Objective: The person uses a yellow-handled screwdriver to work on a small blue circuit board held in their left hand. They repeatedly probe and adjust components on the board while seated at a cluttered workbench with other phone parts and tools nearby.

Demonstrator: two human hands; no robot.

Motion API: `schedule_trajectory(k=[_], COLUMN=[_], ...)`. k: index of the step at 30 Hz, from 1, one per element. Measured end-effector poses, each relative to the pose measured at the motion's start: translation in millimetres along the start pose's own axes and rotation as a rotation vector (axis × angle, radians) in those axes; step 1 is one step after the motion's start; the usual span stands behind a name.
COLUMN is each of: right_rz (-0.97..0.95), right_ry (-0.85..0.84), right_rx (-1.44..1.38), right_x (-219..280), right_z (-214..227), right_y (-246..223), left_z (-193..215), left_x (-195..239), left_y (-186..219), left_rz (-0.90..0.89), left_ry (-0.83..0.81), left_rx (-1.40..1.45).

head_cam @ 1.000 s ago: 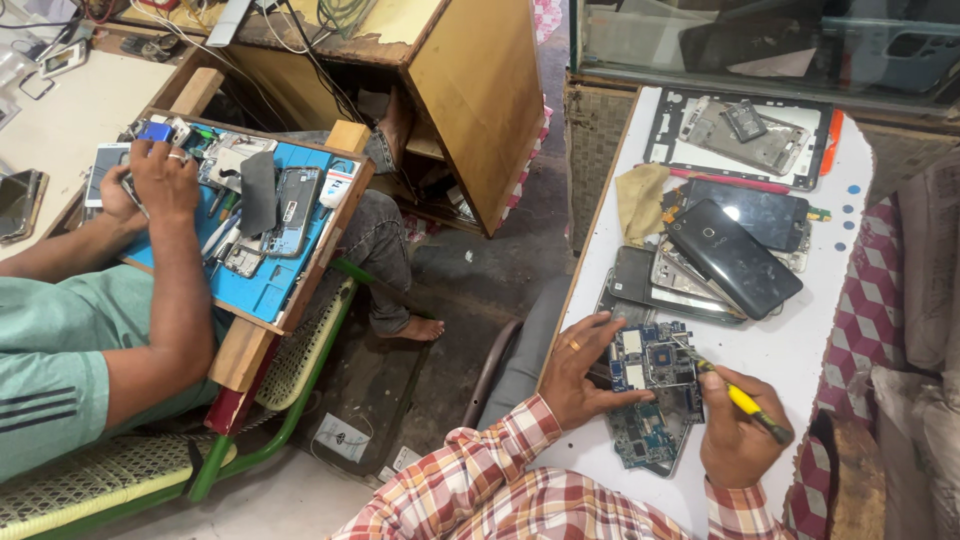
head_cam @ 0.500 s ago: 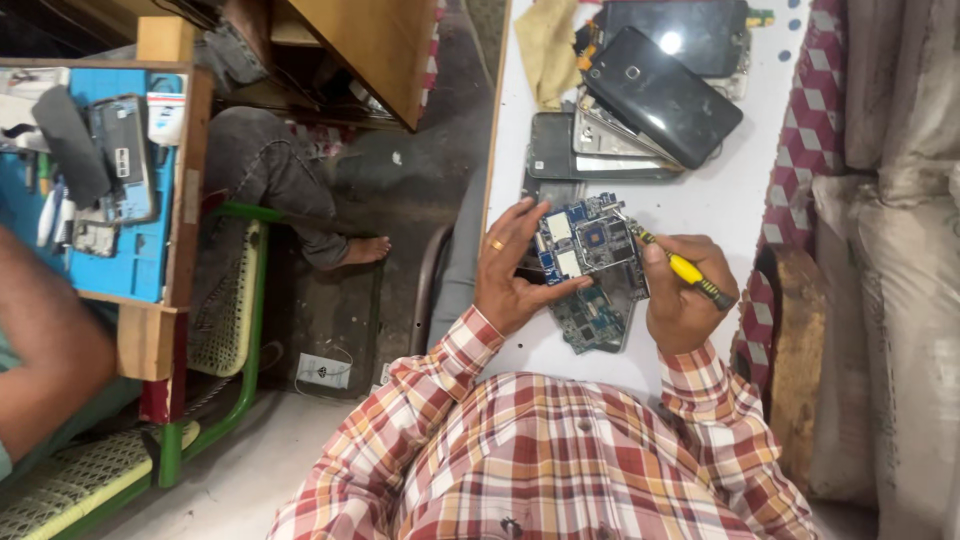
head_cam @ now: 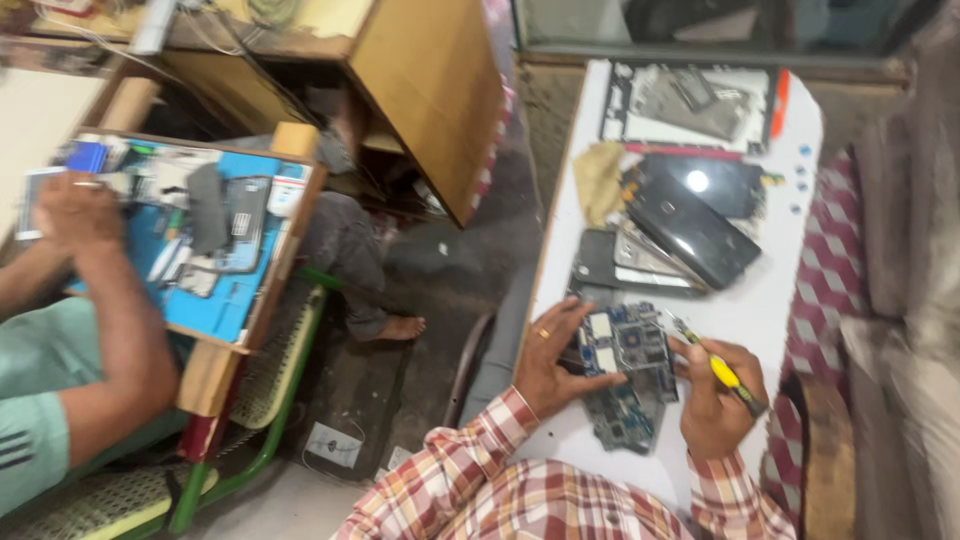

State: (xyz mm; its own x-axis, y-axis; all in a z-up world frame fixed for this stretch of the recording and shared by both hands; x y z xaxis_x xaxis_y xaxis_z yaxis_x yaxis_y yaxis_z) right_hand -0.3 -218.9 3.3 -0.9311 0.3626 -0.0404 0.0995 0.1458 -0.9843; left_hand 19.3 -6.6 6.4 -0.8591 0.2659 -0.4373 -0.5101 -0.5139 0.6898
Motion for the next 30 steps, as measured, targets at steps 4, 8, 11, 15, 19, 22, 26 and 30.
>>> schedule_trajectory(k=[4, 8, 11, 15, 19, 22, 26, 30], right_rz=[-0.043, -0.04, -0.13, -0.27, -0.333, -0.406, -0.449, -0.507], right_ry=[-0.044, -0.063, -0.08, -0.116, -0.18, -0.166, -0.208, -0.264], right_rx=[-0.043, 0.047, 0.06, 0.038, -0.068, -0.148, -0.181, -0.308], right_x=[3, 0, -1, -4, -4, -5, -9, -11], right_z=[0, 0, 2, 3, 6, 9, 16, 19], right_y=[2, 4, 10, 15, 19, 25, 34, 42], left_z=[-1, -2, -4, -7, -10, -12, -13, -10], left_x=[7, 8, 10, 9, 11, 11, 11, 13], left_y=[-3, -4, -6, -11, -15, -16, -17, -15], left_rz=[0.006, 0.008, 0.02, 0.031, 0.005, 0.004, 0.008, -0.01], left_ry=[0.013, 0.014, 0.007, -0.004, -0.012, -0.015, -0.028, 0.012], left_rx=[0.07, 0.084, 0.1, 0.118, 0.118, 0.11, 0.107, 0.142])
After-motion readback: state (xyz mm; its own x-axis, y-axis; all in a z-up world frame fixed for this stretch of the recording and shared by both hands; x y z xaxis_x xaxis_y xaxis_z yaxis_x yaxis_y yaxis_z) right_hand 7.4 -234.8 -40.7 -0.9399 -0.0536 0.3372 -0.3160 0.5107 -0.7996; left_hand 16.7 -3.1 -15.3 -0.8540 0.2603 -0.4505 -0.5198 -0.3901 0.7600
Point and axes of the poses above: each hand's wrist, its own x-axis away from the middle knuckle, its own z-axis out of the back of the hand, y = z × x, the point moved 2 cm from there along -x, towards the middle knuckle, and after that the axes turned 11 degrees about -z, right-handed, at the moved point
